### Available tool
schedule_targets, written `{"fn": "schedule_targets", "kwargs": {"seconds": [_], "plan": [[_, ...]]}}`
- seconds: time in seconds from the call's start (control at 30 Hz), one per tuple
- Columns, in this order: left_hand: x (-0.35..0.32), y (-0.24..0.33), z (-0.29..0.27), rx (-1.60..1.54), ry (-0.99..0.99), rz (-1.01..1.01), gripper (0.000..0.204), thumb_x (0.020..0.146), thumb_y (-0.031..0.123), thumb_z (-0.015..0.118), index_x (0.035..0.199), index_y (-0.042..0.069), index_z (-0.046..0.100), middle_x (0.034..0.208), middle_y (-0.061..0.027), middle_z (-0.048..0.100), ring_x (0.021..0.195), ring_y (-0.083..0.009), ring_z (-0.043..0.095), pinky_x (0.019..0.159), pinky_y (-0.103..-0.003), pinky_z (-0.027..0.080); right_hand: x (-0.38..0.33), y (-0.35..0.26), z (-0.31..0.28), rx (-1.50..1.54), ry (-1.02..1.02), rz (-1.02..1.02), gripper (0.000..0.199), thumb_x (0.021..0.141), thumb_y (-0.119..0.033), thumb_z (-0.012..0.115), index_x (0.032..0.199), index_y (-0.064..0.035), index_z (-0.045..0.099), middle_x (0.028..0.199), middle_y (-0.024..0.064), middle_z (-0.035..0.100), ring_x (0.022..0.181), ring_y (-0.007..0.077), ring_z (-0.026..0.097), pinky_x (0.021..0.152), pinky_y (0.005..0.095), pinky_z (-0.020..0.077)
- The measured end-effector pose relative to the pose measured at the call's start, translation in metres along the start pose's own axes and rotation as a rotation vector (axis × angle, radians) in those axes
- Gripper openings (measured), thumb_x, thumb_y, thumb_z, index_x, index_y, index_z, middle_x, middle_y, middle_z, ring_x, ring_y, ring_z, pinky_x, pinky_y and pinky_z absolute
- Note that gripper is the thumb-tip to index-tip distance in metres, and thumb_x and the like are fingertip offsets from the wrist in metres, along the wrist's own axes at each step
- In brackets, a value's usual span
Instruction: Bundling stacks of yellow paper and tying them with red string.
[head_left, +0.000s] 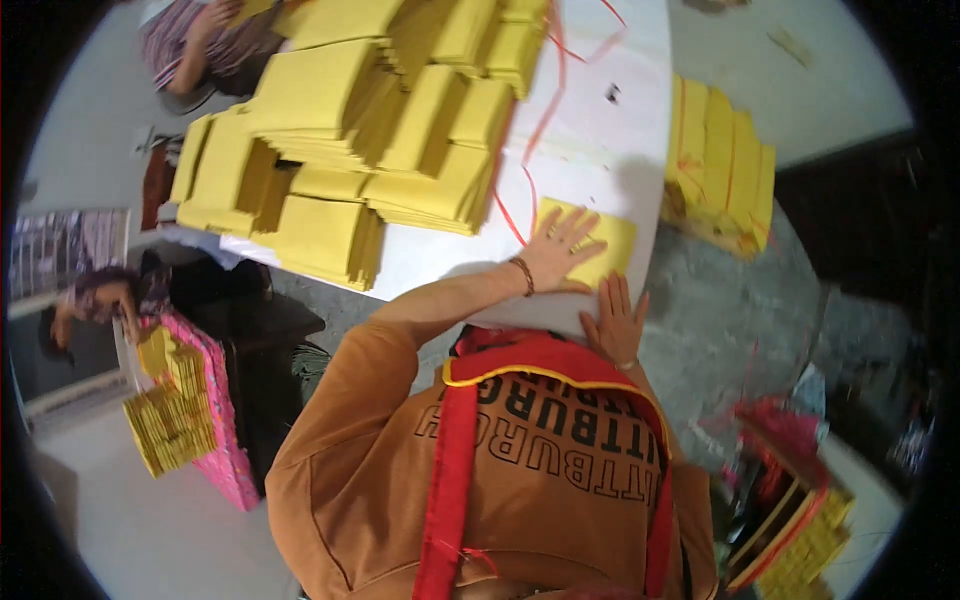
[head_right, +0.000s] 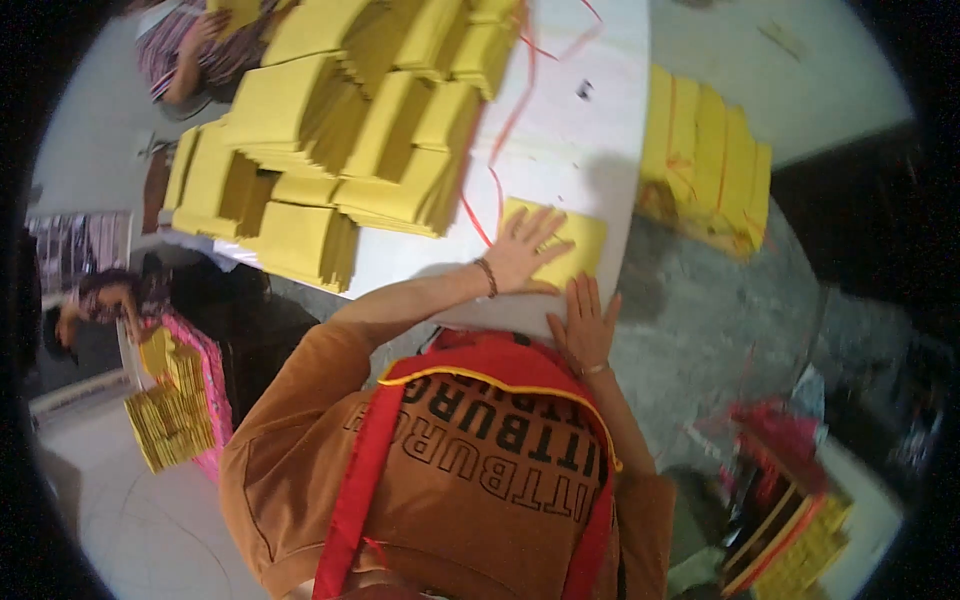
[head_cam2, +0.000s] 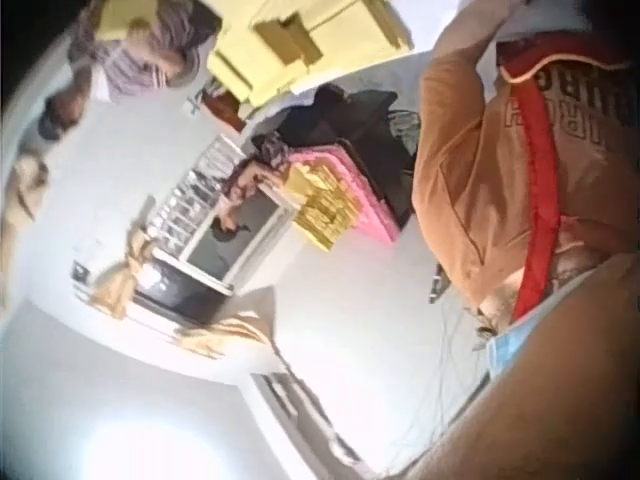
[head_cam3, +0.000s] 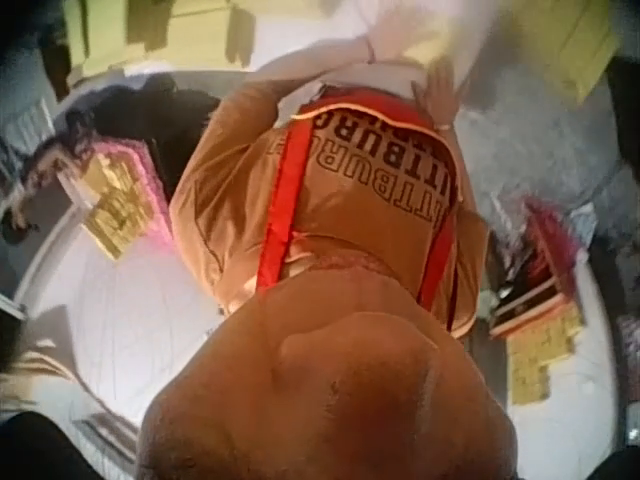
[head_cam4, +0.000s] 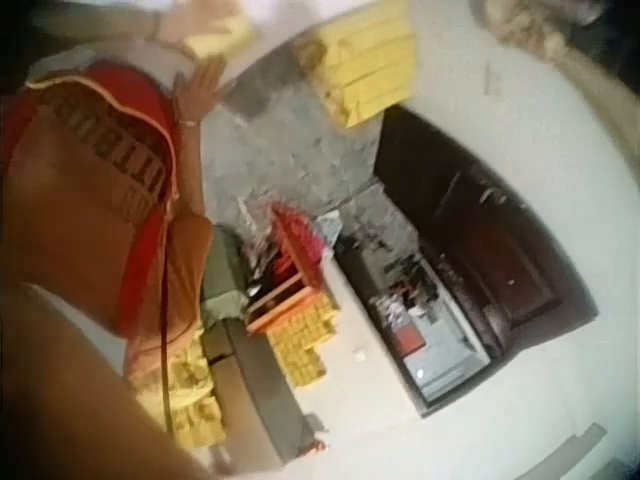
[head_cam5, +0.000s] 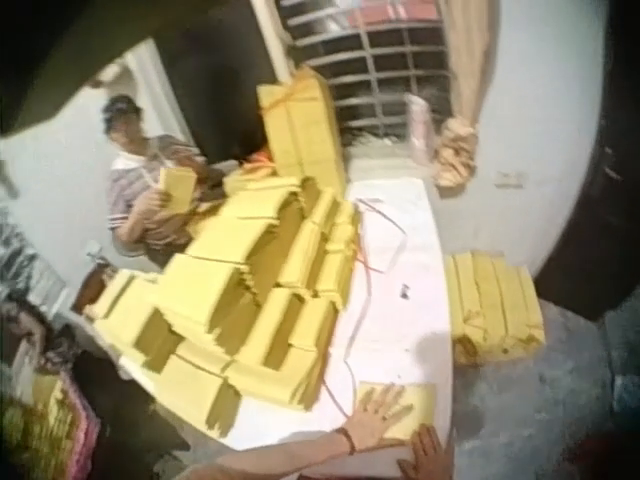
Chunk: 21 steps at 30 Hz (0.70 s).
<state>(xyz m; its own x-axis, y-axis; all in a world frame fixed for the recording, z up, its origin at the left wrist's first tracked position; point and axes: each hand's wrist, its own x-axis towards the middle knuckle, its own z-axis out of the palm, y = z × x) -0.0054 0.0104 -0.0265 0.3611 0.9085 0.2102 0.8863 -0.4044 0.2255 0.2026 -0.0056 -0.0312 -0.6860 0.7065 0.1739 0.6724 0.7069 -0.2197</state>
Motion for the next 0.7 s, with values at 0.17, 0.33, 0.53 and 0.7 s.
{"fn": "schedule_targets", "kwargs": {"seconds": [0.17, 0.33, 0.53, 0.7], "plan": [[-0.007, 0.005, 0.000, 0.065, 0.014, 0.021, 0.066, 0.072, 0.058, 0.050, 0.117, 0.010, 0.047, 0.119, -0.0157, 0.044, 0.109, -0.0311, 0.041, 0.086, -0.045, 0.034, 0.001, -0.001, -0.001, 0.004, -0.072, 0.074, 0.055, 0.085, -0.042, 0.043, 0.126, -0.0049, 0.040, 0.135, 0.0104, 0.035, 0.126, 0.0240, 0.030, 0.099, 0.0570, 0.0155], [-0.003, 0.016, 0.003, 0.291, 0.074, 0.225, 0.056, 0.075, 0.044, 0.052, 0.108, -0.001, 0.050, 0.098, -0.0203, 0.052, 0.092, -0.0295, 0.050, 0.075, -0.038, 0.041, 0.007, 0.014, -0.008, 0.142, -0.133, 0.063, 0.046, 0.087, -0.029, 0.042, 0.126, -0.0053, 0.040, 0.129, 0.0126, 0.041, 0.118, 0.0254, 0.041, 0.098, 0.0466, 0.0274], [0.001, 0.025, 0.011, 0.587, 0.279, 0.349, 0.038, 0.068, 0.020, 0.051, 0.095, -0.007, 0.055, 0.073, -0.0200, 0.057, 0.071, -0.0267, 0.056, 0.061, -0.033, 0.044, 0.027, 0.052, 0.000, 1.381, 0.028, 0.576, 0.047, 0.091, -0.034, 0.038, 0.123, 0.0009, 0.041, 0.121, 0.0155, 0.048, 0.103, 0.0225, 0.052, 0.089, 0.0328, 0.0384], [0.014, 0.033, -0.012, 0.327, 0.087, 0.108, 0.027, 0.067, 0.016, 0.052, 0.090, 0.001, 0.055, 0.069, -0.0114, 0.056, 0.064, -0.0211, 0.055, 0.055, -0.031, 0.043, 0.024, 0.073, 0.001, 1.514, 0.153, 0.785, 0.049, 0.091, -0.038, 0.038, 0.122, 0.0003, 0.042, 0.113, 0.0131, 0.053, 0.097, 0.0185, 0.053, 0.088, 0.0315, 0.0389]]}}
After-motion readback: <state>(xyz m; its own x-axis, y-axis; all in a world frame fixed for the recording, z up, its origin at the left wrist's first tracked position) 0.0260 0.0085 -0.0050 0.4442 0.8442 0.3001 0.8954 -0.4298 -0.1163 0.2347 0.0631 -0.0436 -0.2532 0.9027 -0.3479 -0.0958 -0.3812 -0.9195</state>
